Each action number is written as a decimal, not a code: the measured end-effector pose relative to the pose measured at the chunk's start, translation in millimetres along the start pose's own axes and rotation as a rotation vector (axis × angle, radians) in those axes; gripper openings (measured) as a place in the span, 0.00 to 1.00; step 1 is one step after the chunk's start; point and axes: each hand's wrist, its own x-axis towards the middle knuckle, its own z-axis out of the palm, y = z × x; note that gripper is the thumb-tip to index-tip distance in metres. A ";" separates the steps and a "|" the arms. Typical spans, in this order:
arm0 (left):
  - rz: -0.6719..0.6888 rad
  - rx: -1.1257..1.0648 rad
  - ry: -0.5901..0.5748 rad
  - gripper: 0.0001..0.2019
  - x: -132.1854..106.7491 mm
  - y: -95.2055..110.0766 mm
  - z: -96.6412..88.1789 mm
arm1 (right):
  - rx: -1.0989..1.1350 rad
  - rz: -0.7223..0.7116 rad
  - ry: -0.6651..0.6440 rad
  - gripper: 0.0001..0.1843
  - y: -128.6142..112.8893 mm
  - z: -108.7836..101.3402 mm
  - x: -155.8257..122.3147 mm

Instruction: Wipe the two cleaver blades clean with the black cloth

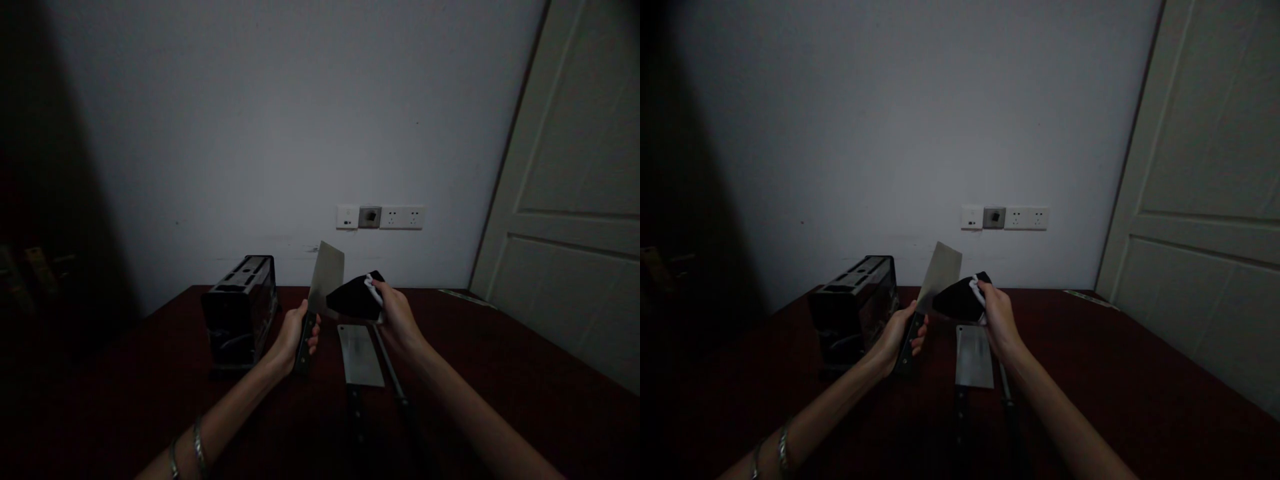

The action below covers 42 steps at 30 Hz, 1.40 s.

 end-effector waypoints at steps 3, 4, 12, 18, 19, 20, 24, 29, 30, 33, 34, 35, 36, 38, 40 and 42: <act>0.027 0.034 -0.006 0.19 1.2 -0.9 -0.6 | 0.281 0.206 -0.066 0.06 -6.9 -3.1 6.5; 0.023 0.039 -0.007 0.19 1.1 -1.0 -0.1 | 0.340 0.238 -0.100 0.07 -8.5 -4.5 8.3; -0.005 0.042 -0.086 0.06 -1.2 -5.7 3.0 | -0.056 0.087 -0.124 0.15 -0.7 -3.5 10.9; 0.015 0.048 -0.128 0.08 0.2 -9.7 2.2 | -0.660 -0.510 -0.368 0.07 0.8 -7.9 5.1; 0.014 0.039 -0.130 0.08 0.3 -9.7 2.5 | -0.704 -0.530 -0.434 0.07 0.7 -7.8 2.8; 0.013 0.032 -0.131 0.08 0.2 -9.7 2.8 | -0.735 -0.533 -0.496 0.08 1.0 -7.2 0.3; 0.031 0.033 -0.126 0.08 -1.7 -9.1 4.0 | -0.816 -0.545 -0.635 0.10 6.4 -1.3 -9.7; 0.055 0.052 -0.108 0.05 -6.1 -8.7 8.0 | -0.821 -0.584 -0.718 0.12 15.0 4.6 -16.5; 0.055 0.053 -0.103 0.05 -6.8 -9.0 8.9 | -0.819 -0.596 -0.724 0.12 16.0 5.1 -17.2; 0.044 0.050 -0.084 0.06 -8.5 -9.7 10.8 | -0.834 -0.643 -0.734 0.13 16.6 5.5 -18.1; 0.044 0.046 -0.082 0.06 -9.1 -9.6 11.2 | -0.845 -0.660 -0.733 0.13 16.0 5.1 -18.1; 0.046 0.042 -0.089 0.06 -9.9 -9.2 11.5 | -0.856 -0.674 -0.730 0.13 15.1 4.5 -17.9; 0.050 0.039 -0.102 0.06 -10.7 -8.7 11.9 | -0.868 -0.683 -0.723 0.13 13.9 3.7 -17.7; 0.055 0.035 -0.130 0.05 -12.4 -7.5 12.7 | -0.890 -0.691 -0.706 0.13 11.5 2.0 -17.4; 0.054 0.025 -0.132 0.05 -13.5 -7.3 13.6 | -0.903 -0.690 -0.700 0.12 10.2 1.2 -18.0; 0.046 0.006 -0.102 0.06 -13.7 -8.5 14.3 | -0.907 -0.686 -0.709 0.12 10.3 2.2 -19.7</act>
